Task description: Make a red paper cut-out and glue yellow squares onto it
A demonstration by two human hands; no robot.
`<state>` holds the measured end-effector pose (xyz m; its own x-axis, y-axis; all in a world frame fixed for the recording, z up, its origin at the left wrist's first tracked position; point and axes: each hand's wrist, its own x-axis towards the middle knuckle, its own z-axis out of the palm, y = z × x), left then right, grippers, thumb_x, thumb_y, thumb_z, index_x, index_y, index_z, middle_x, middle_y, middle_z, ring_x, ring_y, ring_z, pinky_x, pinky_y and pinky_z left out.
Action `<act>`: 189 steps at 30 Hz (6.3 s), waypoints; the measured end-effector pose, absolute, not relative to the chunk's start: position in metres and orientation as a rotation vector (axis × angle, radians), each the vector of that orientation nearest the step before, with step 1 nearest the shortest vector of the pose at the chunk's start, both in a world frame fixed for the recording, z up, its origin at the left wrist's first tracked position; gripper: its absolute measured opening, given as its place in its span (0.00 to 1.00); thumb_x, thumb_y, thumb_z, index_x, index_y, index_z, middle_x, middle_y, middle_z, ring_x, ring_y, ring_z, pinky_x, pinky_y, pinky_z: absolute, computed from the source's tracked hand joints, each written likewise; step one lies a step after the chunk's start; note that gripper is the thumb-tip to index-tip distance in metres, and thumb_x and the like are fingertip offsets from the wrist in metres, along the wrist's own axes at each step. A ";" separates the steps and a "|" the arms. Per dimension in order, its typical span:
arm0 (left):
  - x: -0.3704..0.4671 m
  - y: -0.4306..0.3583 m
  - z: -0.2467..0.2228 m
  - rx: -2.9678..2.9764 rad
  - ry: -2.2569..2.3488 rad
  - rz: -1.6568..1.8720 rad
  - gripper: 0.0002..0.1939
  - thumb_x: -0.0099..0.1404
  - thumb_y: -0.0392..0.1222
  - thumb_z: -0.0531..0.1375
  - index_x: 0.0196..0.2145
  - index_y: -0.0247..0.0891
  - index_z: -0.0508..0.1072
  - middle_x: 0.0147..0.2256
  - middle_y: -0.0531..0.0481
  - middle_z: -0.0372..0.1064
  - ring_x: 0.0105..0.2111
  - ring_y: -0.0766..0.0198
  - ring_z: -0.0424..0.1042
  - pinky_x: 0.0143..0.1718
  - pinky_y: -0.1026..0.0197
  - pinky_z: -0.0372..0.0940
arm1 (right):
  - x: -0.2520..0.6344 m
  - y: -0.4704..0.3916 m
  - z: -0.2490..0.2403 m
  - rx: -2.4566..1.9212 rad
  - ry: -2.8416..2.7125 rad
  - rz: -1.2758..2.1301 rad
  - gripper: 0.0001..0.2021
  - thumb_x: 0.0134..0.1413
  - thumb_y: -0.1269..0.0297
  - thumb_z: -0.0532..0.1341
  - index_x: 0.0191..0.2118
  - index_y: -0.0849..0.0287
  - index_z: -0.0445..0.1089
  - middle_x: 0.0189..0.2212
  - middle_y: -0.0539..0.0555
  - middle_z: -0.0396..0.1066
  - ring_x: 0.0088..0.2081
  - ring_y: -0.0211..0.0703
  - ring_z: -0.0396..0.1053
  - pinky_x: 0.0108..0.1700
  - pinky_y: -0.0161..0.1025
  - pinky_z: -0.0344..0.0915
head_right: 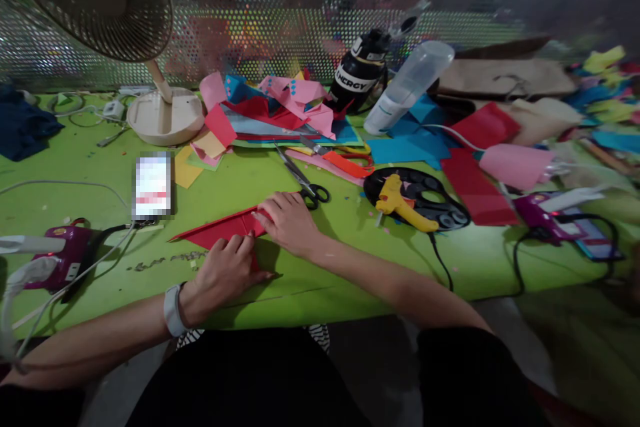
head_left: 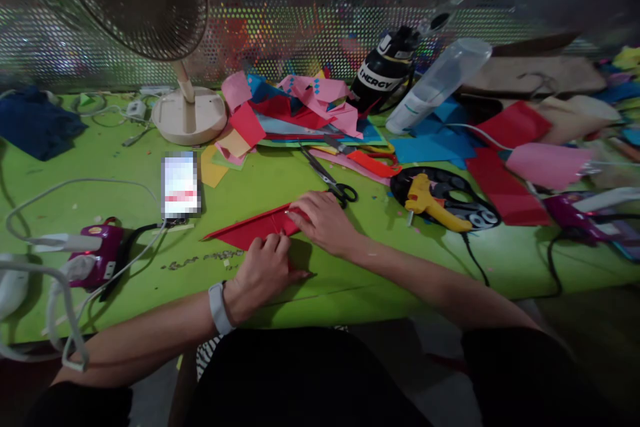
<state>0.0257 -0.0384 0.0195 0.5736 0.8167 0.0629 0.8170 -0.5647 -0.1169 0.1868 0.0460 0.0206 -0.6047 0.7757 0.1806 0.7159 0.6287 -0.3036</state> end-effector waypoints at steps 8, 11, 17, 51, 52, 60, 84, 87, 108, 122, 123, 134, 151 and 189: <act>0.027 -0.040 0.016 -2.627 -1.355 0.001 0.32 0.65 0.64 0.53 0.43 0.30 0.76 0.43 0.35 0.70 0.37 0.55 0.67 0.33 0.55 0.61 | 0.209 0.019 0.005 -0.797 -2.792 0.171 0.23 0.66 0.65 0.48 0.63 0.64 0.58 0.64 0.62 0.56 0.64 0.52 0.54 0.61 0.55 0.55; 0.028 -0.040 0.016 -2.628 -1.364 0.006 0.32 0.64 0.64 0.53 0.42 0.30 0.77 0.42 0.35 0.71 0.37 0.55 0.67 0.33 0.55 0.61 | 0.210 0.018 -0.002 -0.823 -2.831 0.133 0.24 0.67 0.65 0.47 0.65 0.65 0.55 0.66 0.62 0.52 0.67 0.51 0.50 0.62 0.55 0.55; 0.028 -0.041 0.016 -2.634 -1.373 -0.019 0.30 0.65 0.63 0.52 0.41 0.31 0.77 0.43 0.36 0.71 0.36 0.55 0.68 0.32 0.55 0.61 | 0.209 0.022 -0.007 -0.810 -2.898 0.128 0.26 0.68 0.60 0.47 0.66 0.68 0.52 0.67 0.63 0.49 0.68 0.52 0.47 0.64 0.57 0.51; 0.022 -0.033 0.027 -2.688 -1.241 0.133 0.36 0.64 0.66 0.48 0.47 0.29 0.74 0.46 0.35 0.70 0.39 0.53 0.68 0.31 0.55 0.59 | 0.227 0.022 -0.006 -0.819 -2.873 -0.025 0.36 0.62 0.42 0.49 0.66 0.65 0.51 0.65 0.65 0.54 0.66 0.59 0.50 0.65 0.66 0.44; 0.022 -0.033 0.026 -2.688 -1.236 0.131 0.36 0.64 0.67 0.49 0.47 0.29 0.75 0.46 0.34 0.70 0.39 0.53 0.68 0.31 0.56 0.59 | 0.228 0.020 -0.004 -0.844 -2.853 -0.043 0.37 0.62 0.42 0.49 0.66 0.66 0.52 0.65 0.66 0.55 0.66 0.59 0.51 0.65 0.66 0.44; 0.021 -0.031 0.021 -2.695 -1.173 0.165 0.37 0.65 0.66 0.49 0.49 0.28 0.73 0.46 0.34 0.70 0.38 0.54 0.68 0.31 0.55 0.58 | 0.220 0.011 0.005 -0.751 -2.869 -0.032 0.30 0.65 0.47 0.48 0.65 0.61 0.55 0.65 0.64 0.53 0.66 0.57 0.51 0.63 0.65 0.47; -0.010 -0.007 0.053 -2.526 -1.663 -0.208 0.25 0.73 0.50 0.45 0.57 0.28 0.64 0.55 0.33 0.65 0.55 0.50 0.65 0.52 0.50 0.60 | 0.224 0.010 0.017 -0.721 -2.716 0.010 0.30 0.61 0.49 0.56 0.59 0.69 0.65 0.58 0.68 0.65 0.58 0.56 0.64 0.59 0.56 0.61; -0.019 -0.008 0.044 -2.516 -1.735 -0.104 0.21 0.73 0.44 0.46 0.57 0.28 0.64 0.57 0.33 0.64 0.56 0.50 0.64 0.54 0.49 0.61 | 0.215 0.012 0.019 -0.516 -2.785 0.078 0.27 0.61 0.51 0.56 0.57 0.69 0.67 0.54 0.66 0.69 0.53 0.54 0.68 0.53 0.52 0.67; -0.021 -0.015 0.025 -2.542 -1.702 0.028 0.21 0.67 0.29 0.49 0.57 0.27 0.64 0.56 0.35 0.64 0.53 0.50 0.64 0.49 0.53 0.67 | 0.200 0.038 0.025 -0.437 -2.890 0.150 0.27 0.57 0.47 0.61 0.53 0.66 0.69 0.46 0.63 0.71 0.45 0.51 0.68 0.45 0.47 0.66; -0.026 -0.022 0.037 -2.737 -1.809 -0.410 0.19 0.66 0.44 0.54 0.51 0.34 0.69 0.56 0.38 0.66 0.54 0.50 0.66 0.52 0.48 0.66 | 0.188 0.042 0.004 -0.780 -2.498 0.638 0.11 0.65 0.62 0.54 0.40 0.61 0.73 0.39 0.57 0.72 0.39 0.42 0.69 0.41 0.40 0.67; -0.026 -0.022 0.037 -2.725 -1.834 -0.456 0.18 0.67 0.46 0.54 0.49 0.34 0.70 0.54 0.38 0.67 0.52 0.51 0.68 0.51 0.48 0.67 | 0.187 0.043 0.004 -0.816 -2.474 0.704 0.12 0.65 0.61 0.55 0.39 0.61 0.73 0.37 0.57 0.71 0.38 0.42 0.69 0.40 0.40 0.67; -0.027 -0.013 0.025 -2.645 -1.949 -0.598 0.09 0.68 0.38 0.54 0.32 0.35 0.72 0.49 0.42 0.71 0.45 0.56 0.70 0.46 0.50 0.69 | 0.182 0.045 0.006 -0.976 -2.364 0.809 0.13 0.63 0.59 0.56 0.46 0.60 0.71 0.40 0.57 0.72 0.35 0.40 0.70 0.37 0.39 0.68; -0.024 -0.013 0.026 -2.615 -1.886 -0.527 0.08 0.70 0.39 0.53 0.37 0.35 0.70 0.48 0.41 0.70 0.47 0.54 0.67 0.49 0.50 0.67 | 0.186 0.038 0.001 -0.684 -2.551 0.012 0.13 0.63 0.63 0.57 0.47 0.60 0.75 0.37 0.56 0.73 0.35 0.43 0.64 0.36 0.42 0.58; -0.039 -0.009 0.018 -2.677 -1.465 -0.458 0.15 0.67 0.35 0.56 0.51 0.35 0.72 0.53 0.39 0.69 0.51 0.50 0.69 0.53 0.43 0.65 | 0.195 0.045 0.000 -0.767 -2.567 0.073 0.11 0.62 0.64 0.57 0.44 0.57 0.77 0.43 0.58 0.74 0.41 0.46 0.68 0.43 0.44 0.67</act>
